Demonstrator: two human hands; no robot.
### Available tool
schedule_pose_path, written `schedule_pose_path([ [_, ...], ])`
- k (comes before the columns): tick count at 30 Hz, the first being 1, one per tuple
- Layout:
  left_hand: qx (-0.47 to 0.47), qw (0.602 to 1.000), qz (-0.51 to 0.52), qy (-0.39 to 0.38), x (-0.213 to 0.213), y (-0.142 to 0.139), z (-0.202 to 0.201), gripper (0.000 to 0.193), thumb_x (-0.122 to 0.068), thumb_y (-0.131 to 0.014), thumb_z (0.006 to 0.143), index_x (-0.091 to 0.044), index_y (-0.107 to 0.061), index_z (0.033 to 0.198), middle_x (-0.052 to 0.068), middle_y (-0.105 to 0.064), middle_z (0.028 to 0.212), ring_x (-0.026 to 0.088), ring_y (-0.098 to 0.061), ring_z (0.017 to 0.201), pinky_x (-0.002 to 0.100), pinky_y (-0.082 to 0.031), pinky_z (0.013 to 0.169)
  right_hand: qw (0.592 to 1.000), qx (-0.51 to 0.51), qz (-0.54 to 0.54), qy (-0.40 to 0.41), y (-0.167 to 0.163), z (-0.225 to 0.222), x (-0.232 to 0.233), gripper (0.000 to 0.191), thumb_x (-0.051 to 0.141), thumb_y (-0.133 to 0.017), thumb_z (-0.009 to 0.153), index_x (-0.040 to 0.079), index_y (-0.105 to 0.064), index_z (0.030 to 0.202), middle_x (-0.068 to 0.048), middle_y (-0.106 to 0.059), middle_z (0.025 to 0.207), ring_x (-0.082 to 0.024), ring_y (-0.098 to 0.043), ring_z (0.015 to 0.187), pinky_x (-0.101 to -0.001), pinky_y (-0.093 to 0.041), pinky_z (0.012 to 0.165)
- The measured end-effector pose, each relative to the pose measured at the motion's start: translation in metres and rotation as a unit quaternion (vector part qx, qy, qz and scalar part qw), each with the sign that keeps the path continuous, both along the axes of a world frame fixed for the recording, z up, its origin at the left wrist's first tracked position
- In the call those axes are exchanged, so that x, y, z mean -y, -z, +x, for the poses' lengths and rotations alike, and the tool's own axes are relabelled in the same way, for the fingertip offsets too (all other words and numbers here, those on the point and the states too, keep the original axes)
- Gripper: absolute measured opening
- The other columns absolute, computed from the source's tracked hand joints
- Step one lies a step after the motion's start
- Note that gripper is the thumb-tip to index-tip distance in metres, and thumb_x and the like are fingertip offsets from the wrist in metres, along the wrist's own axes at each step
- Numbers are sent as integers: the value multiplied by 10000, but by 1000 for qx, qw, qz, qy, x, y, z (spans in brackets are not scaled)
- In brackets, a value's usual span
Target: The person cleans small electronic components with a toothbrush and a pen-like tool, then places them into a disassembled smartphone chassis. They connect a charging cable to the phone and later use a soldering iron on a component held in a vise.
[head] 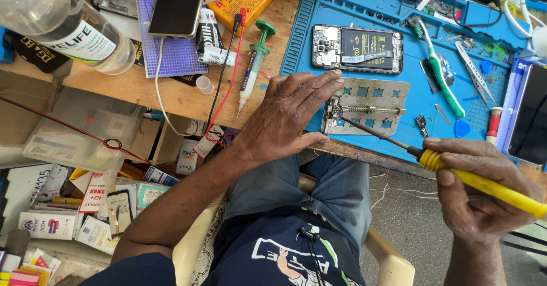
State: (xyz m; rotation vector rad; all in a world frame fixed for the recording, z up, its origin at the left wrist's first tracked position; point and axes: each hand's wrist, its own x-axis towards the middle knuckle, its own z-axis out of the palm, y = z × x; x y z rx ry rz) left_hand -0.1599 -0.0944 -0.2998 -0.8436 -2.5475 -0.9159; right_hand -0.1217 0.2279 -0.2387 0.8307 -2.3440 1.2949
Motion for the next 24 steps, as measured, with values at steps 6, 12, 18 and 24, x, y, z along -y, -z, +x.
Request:
schedule_pose_path([
  [6, -3, 1000, -3, -4, 1, 0, 0, 1084, -454, -909, 710, -129, -355, 1583, 12, -358, 1650, 227, -395, 1424, 445, -339, 1158, 1000, -2, 1, -2, 0, -2, 0, 85, 10, -688, 1122, -39, -628, 1156, -234, -725, 1147, -235, -761, 1055, -285, -643, 915],
  [12, -5, 1000, 4, -1, 0, 1, 1, 1090, -449, -910, 709, -124, -352, 1587, 14, -354, 1653, 229, -399, 1428, 446, -341, 1164, 1000, 3, -21, 9, 1, -1, 2, 87, 22, -685, 1147, -34, -623, 1169, -225, -726, 1153, -243, -762, 1083, -311, -651, 964],
  [18, -4, 1000, 3, 0, -1, 4, 1, 1099, -454, -912, 704, -124, -345, 1585, 17, -350, 1655, 228, -396, 1423, 443, -335, 1166, 1000, -4, -24, 11, 4, -2, 0, 95, 37, -691, 1178, -28, -622, 1187, -223, -729, 1157, -248, -770, 1093, -319, -661, 980],
  [24, -7, 1000, 2, -2, -1, 5, -1, 1097, -451, -914, 705, -133, -343, 1586, 13, -348, 1653, 228, -389, 1437, 444, -335, 1180, 1000, -11, -17, 6, 6, -3, -3, 110, 41, -691, 1168, -39, -618, 1187, -235, -726, 1162, -246, -767, 1079, -315, -655, 961],
])
